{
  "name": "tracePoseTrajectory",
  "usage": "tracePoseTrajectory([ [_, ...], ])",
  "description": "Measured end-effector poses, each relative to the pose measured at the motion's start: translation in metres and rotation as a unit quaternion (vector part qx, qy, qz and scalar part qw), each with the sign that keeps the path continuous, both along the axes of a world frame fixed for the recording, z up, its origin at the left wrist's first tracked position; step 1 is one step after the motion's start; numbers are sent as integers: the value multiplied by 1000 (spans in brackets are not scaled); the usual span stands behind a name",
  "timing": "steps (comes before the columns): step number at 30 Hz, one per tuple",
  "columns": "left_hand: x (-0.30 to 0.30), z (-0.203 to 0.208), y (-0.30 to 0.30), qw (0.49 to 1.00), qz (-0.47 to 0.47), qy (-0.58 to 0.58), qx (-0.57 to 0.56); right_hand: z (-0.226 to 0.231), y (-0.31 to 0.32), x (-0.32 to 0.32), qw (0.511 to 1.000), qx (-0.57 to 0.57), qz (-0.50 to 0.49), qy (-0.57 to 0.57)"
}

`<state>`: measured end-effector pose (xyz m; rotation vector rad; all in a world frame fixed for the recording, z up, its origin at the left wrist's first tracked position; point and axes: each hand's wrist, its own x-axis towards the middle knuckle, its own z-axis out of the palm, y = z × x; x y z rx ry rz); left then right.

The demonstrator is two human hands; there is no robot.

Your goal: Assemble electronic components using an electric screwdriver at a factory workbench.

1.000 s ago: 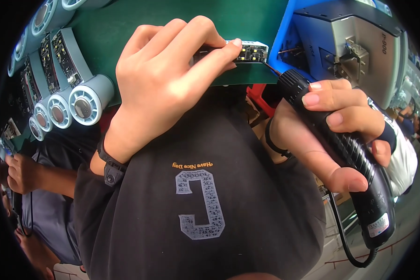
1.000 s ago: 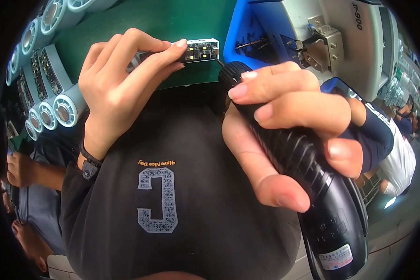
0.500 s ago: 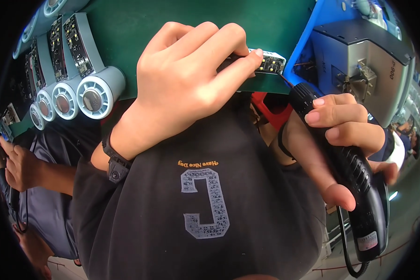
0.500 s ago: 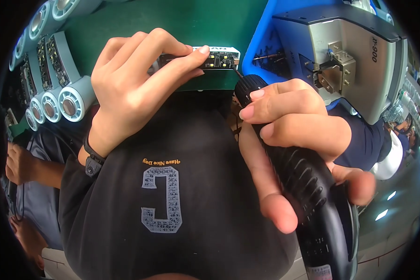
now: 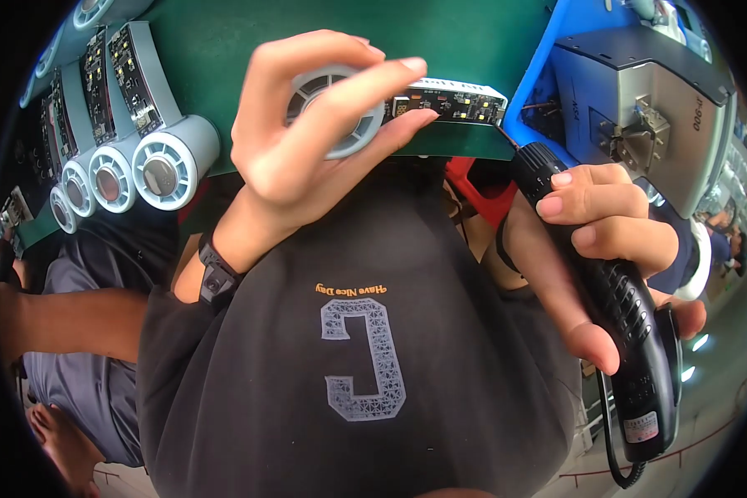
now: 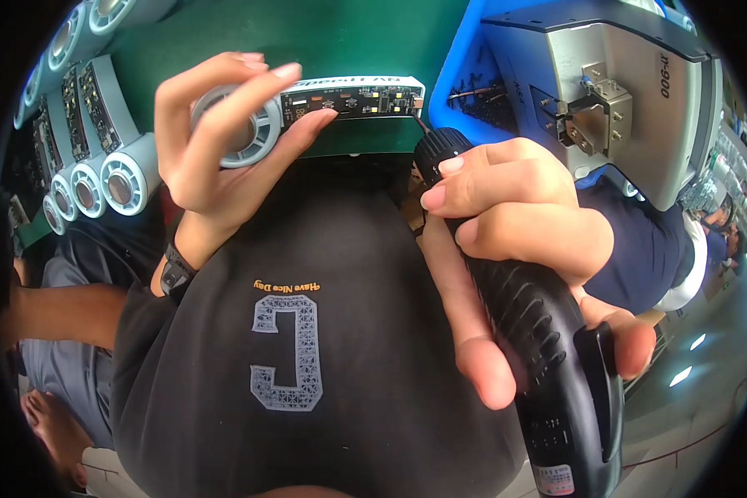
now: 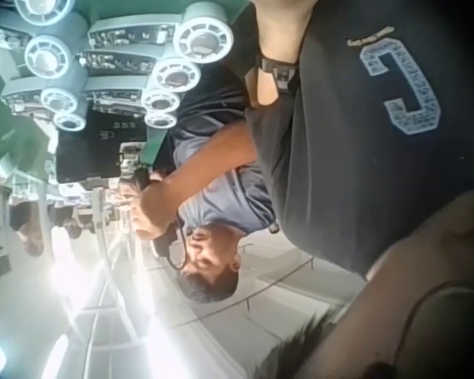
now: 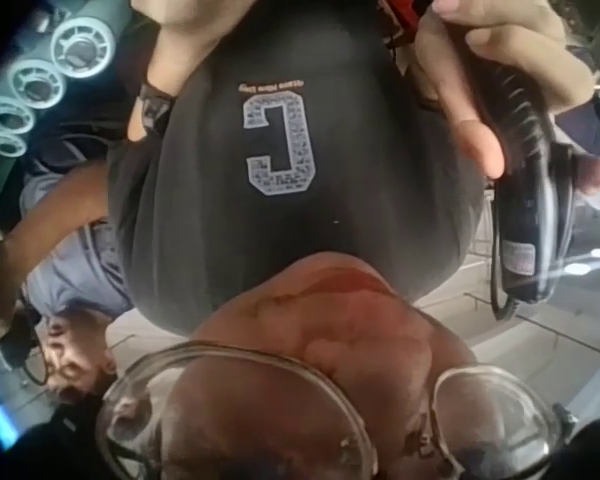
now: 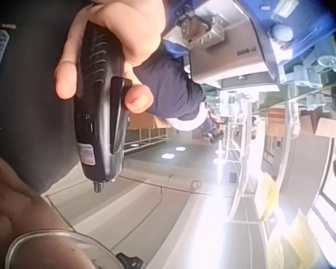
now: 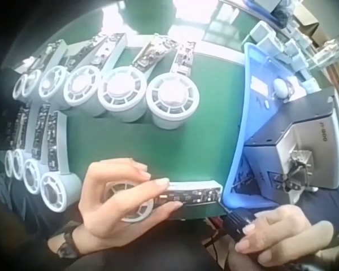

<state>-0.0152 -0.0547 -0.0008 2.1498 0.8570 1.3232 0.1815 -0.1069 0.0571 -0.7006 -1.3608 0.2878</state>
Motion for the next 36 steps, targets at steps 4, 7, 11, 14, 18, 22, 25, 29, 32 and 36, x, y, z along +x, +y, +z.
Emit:
tracePoseTrajectory([
  [4, -6, 2, -5, 996, 1, -20, -89, -2, 2, -4, 998, 24, -33, 42],
  [7, -7, 3, -7, 992, -7, -18, -127, -3, 5, -1, 997, 21, -44, 62],
  [11, -4, -1, -5, 990, -8, -42, -133, 1, 12, -2, 994, 15, -40, 104],
  [14, -2, -3, -3, 989, -1, -71, -131, -3, 8, -1, 995, 22, -32, 87],
  [18, 0, -3, 0, 991, -20, -74, -113, -4, 0, 24, 998, -19, 34, 50],
  [22, -4, -3, -3, 993, -18, -59, -102, 18, -2, 47, 999, 0, -46, 26],
  [25, -2, -2, -2, 994, -14, -41, -105, 45, 6, 56, 975, 65, -210, 17],
  [29, -2, 1, -2, 992, -12, -45, -116, 56, 14, 78, 942, 91, -322, 4],
  [32, -2, -2, -3, 992, -7, -49, -115, 55, 15, 101, 938, 53, -342, -26],
  [36, -1, -3, -3, 991, 4, -54, -125, 53, 10, 107, 962, -134, -236, -12],
])
